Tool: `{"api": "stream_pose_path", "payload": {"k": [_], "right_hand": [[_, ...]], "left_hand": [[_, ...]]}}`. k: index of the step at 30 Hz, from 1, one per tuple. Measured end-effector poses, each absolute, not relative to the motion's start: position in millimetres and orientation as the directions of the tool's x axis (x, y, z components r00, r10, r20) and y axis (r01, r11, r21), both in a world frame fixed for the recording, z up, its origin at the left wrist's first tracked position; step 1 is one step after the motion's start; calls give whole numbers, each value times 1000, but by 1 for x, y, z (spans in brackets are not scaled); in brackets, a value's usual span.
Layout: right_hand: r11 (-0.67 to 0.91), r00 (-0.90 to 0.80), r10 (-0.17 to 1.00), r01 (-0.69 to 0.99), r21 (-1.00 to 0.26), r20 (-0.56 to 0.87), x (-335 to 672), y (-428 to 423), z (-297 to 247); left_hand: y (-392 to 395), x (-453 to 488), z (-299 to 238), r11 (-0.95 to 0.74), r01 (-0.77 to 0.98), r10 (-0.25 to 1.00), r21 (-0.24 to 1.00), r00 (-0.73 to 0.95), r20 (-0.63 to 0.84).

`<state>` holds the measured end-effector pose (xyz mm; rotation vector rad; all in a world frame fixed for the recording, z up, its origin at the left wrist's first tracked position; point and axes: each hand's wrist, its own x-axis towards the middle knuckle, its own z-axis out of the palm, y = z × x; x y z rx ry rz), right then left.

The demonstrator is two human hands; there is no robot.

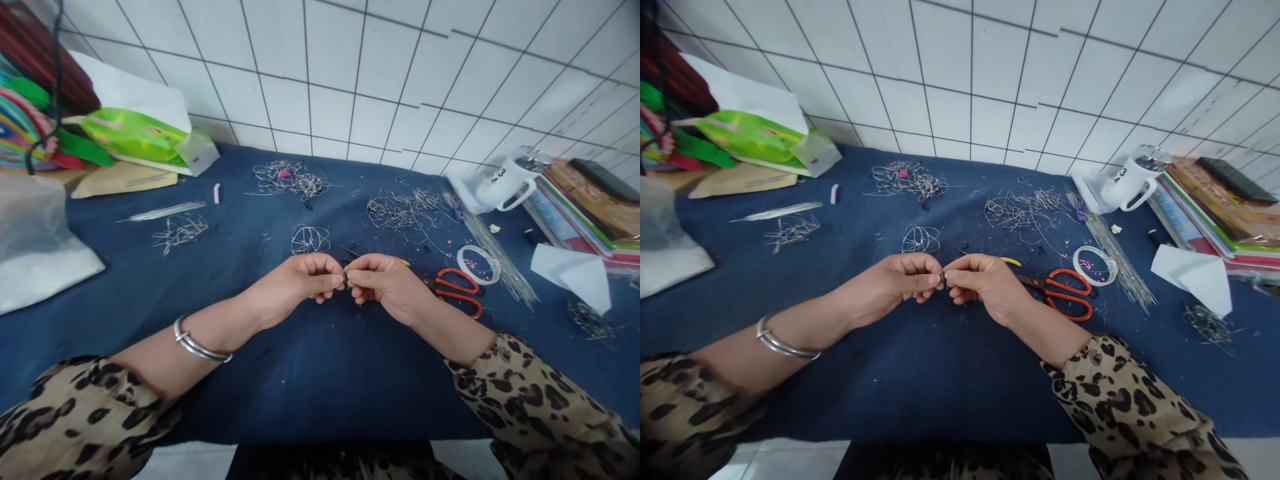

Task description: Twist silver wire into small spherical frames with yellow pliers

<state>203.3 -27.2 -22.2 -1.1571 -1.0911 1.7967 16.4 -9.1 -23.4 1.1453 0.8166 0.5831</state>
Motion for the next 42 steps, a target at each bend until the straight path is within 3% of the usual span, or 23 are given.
{"api": "stream_pose_path", "payload": {"k": [10, 24, 27, 30, 33, 36, 39, 42], "right_hand": [[-416, -372, 858, -96, -904, -355, 204, -29, -22], [-321, -274, 922, -141, -936, -275, 196, -36, -25], [-324, -283, 917, -118, -939, -281, 195, -35, -25], [-326, -262, 915, -33, -945, -306, 195, -35, -24], [-333, -246, 904, 106, -937, -349, 193, -34, -22], [-320, -258, 888, 249, -914, -381, 190, -31, -21], [-312, -250, 882, 327, -892, -400, 187, -30, -20], [-325, -225, 883, 339, -883, -411, 185, -30, -18]], "left_hand": [[-8, 16, -23, 311, 15, 759, 950, 598, -258], [-13, 20, -28, 251, 28, 797, 968, 561, -223], [-12, 20, -24, 226, 94, 794, 970, 559, -239], [-8, 13, -12, 111, 276, 775, 955, 577, -257], [0, -2, 2, -186, 469, 801, 864, 581, -142], [10, -18, 6, -478, 643, 777, 598, 627, -54], [15, -29, 1, -582, 719, 757, 380, 650, -69], [15, -31, -3, -611, 743, 742, 273, 658, -129]]}}
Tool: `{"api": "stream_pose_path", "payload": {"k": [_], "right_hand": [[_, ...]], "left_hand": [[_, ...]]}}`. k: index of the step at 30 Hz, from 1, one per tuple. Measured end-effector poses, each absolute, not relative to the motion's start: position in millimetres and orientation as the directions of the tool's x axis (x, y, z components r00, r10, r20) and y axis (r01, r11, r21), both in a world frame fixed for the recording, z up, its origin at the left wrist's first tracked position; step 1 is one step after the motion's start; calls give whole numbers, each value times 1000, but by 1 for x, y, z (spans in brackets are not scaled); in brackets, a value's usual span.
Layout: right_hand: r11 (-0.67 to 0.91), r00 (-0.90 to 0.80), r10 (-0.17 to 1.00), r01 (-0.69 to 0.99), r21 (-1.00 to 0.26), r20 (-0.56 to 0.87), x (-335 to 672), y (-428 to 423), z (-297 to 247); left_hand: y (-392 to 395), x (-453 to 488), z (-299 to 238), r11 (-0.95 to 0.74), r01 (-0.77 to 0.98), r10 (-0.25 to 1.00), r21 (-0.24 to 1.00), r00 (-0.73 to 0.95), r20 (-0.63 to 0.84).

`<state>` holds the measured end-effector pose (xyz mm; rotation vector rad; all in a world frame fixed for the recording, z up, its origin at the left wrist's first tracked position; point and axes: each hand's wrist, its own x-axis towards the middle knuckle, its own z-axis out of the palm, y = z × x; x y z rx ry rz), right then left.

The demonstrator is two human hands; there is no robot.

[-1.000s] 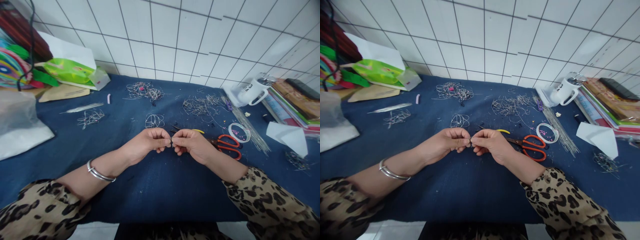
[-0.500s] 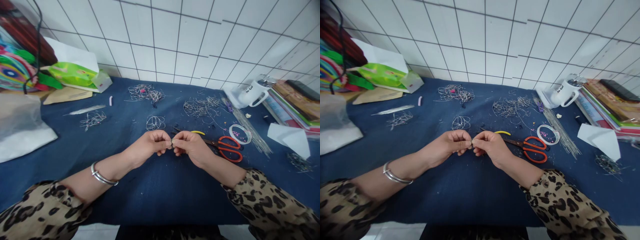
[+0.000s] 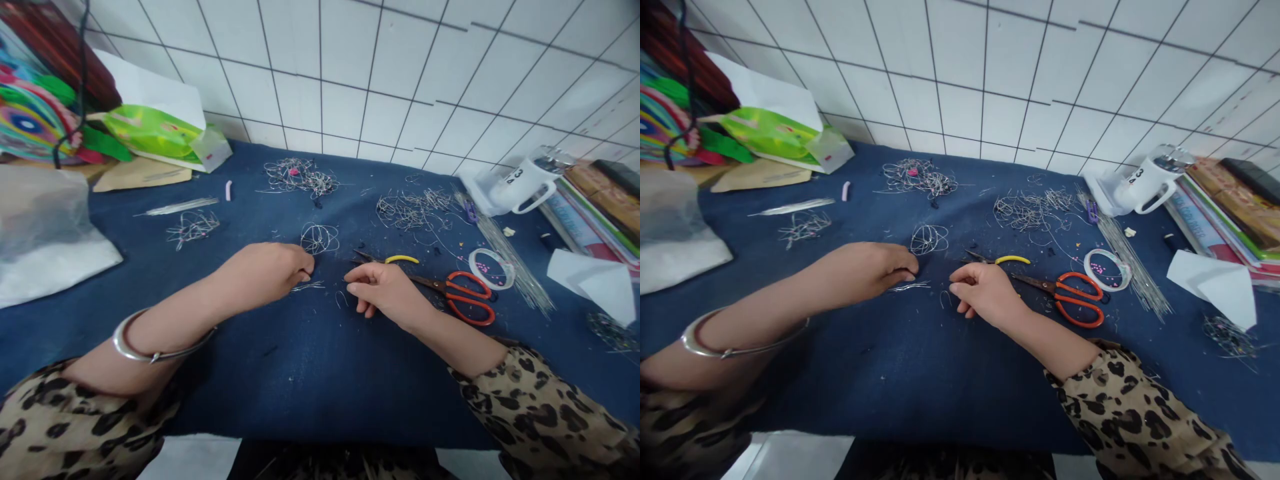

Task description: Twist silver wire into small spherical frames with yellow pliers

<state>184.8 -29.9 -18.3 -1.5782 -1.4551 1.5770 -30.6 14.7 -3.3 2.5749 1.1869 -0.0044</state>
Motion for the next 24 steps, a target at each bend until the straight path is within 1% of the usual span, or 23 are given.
{"api": "stream_pose_path", "payload": {"k": [5, 9, 15, 20, 22, 24], "right_hand": [[-303, -215, 905, 282, -910, -368, 186, -32, -18], [-287, -236, 900, 310, -906, -366, 187, -33, -18], [-272, -259, 897, 319, -908, -359, 187, -34, -17], [-248, -290, 894, 315, -916, -342, 188, -34, -20], [-244, -299, 890, 323, -914, -344, 189, -34, -22], [-232, -293, 895, 335, -913, -335, 189, -35, -23]], "left_hand": [[11, -28, -4, -618, 754, 734, 221, 655, -182], [8, -26, -4, -628, 761, 734, 165, 649, -199], [8, -29, -2, -647, 743, 704, 174, 669, -237], [9, -36, 2, -626, 762, 726, 169, 648, -230], [9, -38, 5, -610, 769, 737, 190, 639, -221], [9, -38, 9, -593, 768, 740, 242, 638, -211]]}}
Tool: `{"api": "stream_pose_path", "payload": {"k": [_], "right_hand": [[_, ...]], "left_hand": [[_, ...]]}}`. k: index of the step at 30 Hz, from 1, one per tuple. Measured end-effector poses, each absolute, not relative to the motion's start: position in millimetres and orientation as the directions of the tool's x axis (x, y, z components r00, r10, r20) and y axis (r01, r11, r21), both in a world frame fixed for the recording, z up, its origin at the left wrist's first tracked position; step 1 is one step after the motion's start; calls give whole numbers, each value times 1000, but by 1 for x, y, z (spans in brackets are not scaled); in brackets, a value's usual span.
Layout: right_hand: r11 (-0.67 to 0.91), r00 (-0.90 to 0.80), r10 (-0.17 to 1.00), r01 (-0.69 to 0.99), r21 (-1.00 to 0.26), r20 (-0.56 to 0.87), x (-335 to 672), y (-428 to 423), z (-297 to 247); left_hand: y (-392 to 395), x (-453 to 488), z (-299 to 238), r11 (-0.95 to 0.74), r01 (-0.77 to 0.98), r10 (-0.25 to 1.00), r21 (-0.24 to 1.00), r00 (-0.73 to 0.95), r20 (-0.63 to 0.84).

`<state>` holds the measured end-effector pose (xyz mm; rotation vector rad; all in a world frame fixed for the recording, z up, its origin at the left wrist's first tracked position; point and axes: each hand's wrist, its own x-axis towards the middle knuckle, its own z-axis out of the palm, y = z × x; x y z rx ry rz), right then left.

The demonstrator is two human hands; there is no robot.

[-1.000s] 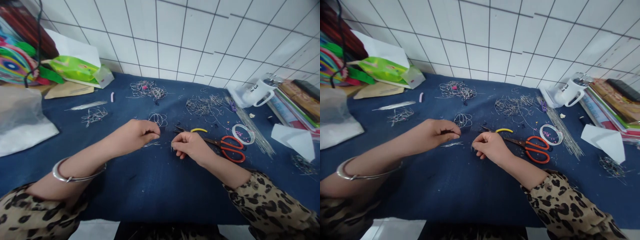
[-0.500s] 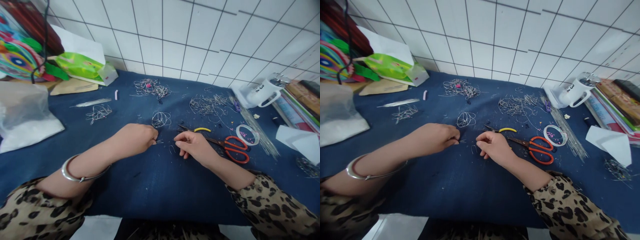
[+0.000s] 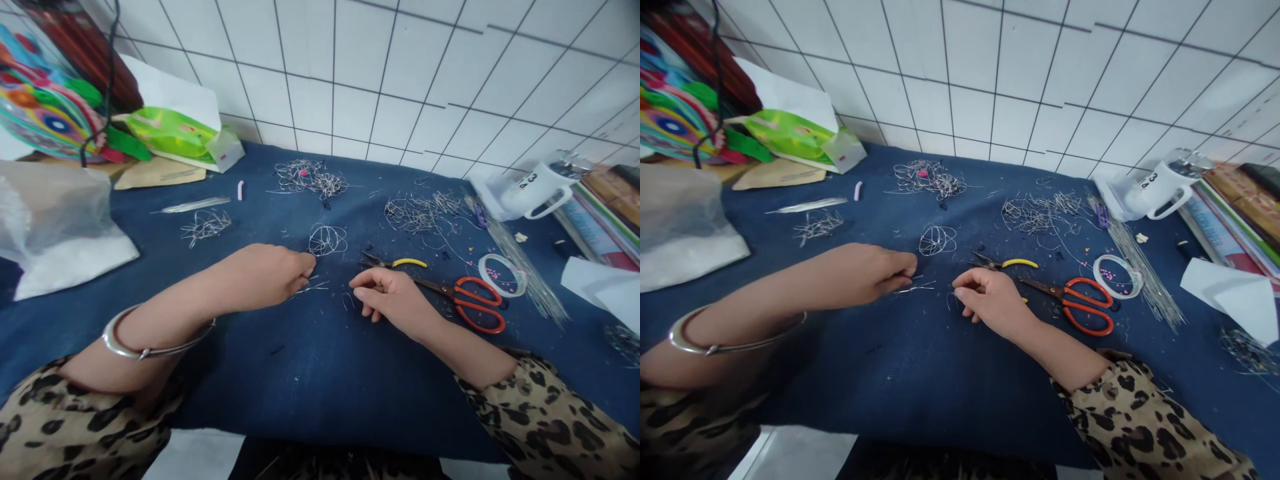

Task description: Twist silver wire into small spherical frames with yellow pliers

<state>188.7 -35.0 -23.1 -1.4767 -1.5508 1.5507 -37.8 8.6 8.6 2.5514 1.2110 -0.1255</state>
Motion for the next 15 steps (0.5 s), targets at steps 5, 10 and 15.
{"api": "stream_pose_path", "payload": {"k": [5, 10, 15], "right_hand": [[78, -253, 967, 424, -902, -36, 186, -41, -26], [429, -375, 891, 516, -741, 255, 183, -43, -29], [421, -390, 892, 531, -735, 229, 183, -42, -29]], "left_hand": [[5, -27, 14, -564, 648, 663, 512, 725, -187], [2, -22, 11, -605, 644, 655, 467, 737, -168], [6, -31, 7, -617, 720, 706, 318, 685, -180]]}}
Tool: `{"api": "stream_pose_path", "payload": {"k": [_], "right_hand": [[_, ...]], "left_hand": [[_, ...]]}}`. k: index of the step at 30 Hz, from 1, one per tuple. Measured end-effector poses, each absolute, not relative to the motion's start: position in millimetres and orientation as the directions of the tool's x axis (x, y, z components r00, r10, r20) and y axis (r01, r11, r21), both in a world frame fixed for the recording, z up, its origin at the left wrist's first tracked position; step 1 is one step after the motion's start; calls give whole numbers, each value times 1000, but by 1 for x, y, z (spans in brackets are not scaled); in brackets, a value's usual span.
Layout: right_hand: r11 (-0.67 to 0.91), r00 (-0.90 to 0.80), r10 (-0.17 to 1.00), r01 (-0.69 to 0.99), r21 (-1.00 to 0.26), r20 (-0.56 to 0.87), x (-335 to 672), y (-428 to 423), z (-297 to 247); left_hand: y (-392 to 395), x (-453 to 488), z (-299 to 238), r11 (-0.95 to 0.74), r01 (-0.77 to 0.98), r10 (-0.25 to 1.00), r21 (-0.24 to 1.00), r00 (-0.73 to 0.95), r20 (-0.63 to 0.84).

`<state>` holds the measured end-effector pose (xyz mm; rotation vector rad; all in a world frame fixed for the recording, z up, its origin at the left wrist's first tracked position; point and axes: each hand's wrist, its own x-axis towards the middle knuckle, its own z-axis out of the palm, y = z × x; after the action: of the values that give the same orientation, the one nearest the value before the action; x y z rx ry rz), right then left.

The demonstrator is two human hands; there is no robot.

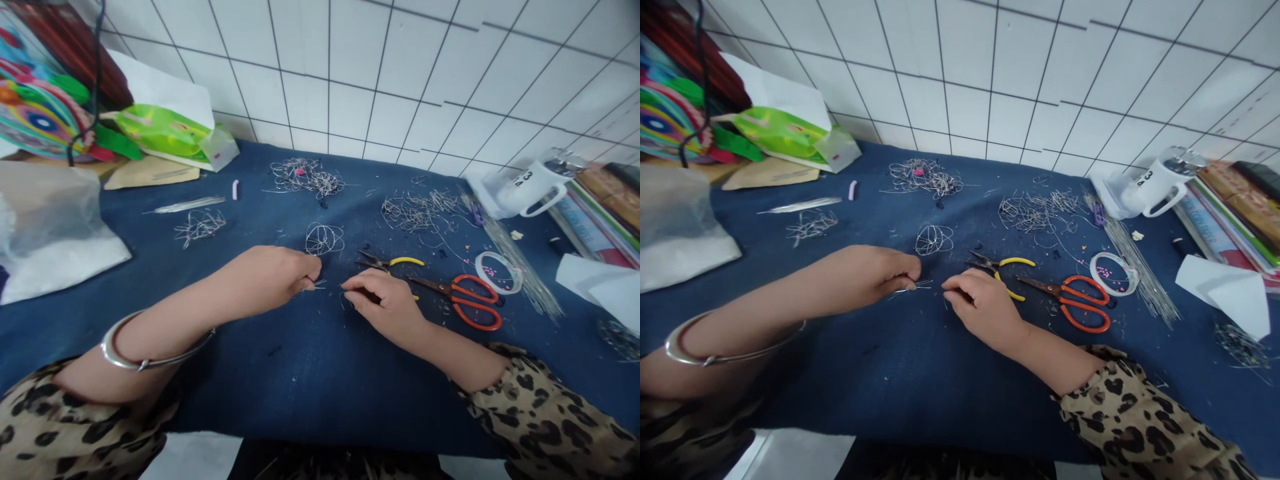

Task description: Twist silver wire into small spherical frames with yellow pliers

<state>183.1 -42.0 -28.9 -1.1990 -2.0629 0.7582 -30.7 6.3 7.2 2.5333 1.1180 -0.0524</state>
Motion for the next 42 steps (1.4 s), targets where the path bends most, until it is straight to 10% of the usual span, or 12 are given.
{"api": "stream_pose_path", "payload": {"k": [12, 27, 42], "right_hand": [[519, -384, 853, 552, -653, 354, 184, -43, -32], [727, -608, 680, 632, -268, 411, 190, -46, -36], [642, -553, 754, 735, -218, 356, 190, -43, -36]], "left_hand": [[8, -31, 13, -549, 735, 745, 398, 646, -166], [-2, -11, 5, -272, 475, 652, 837, 731, -203], [-17, -8, 2, -807, 587, 590, 66, 807, 36]]}}
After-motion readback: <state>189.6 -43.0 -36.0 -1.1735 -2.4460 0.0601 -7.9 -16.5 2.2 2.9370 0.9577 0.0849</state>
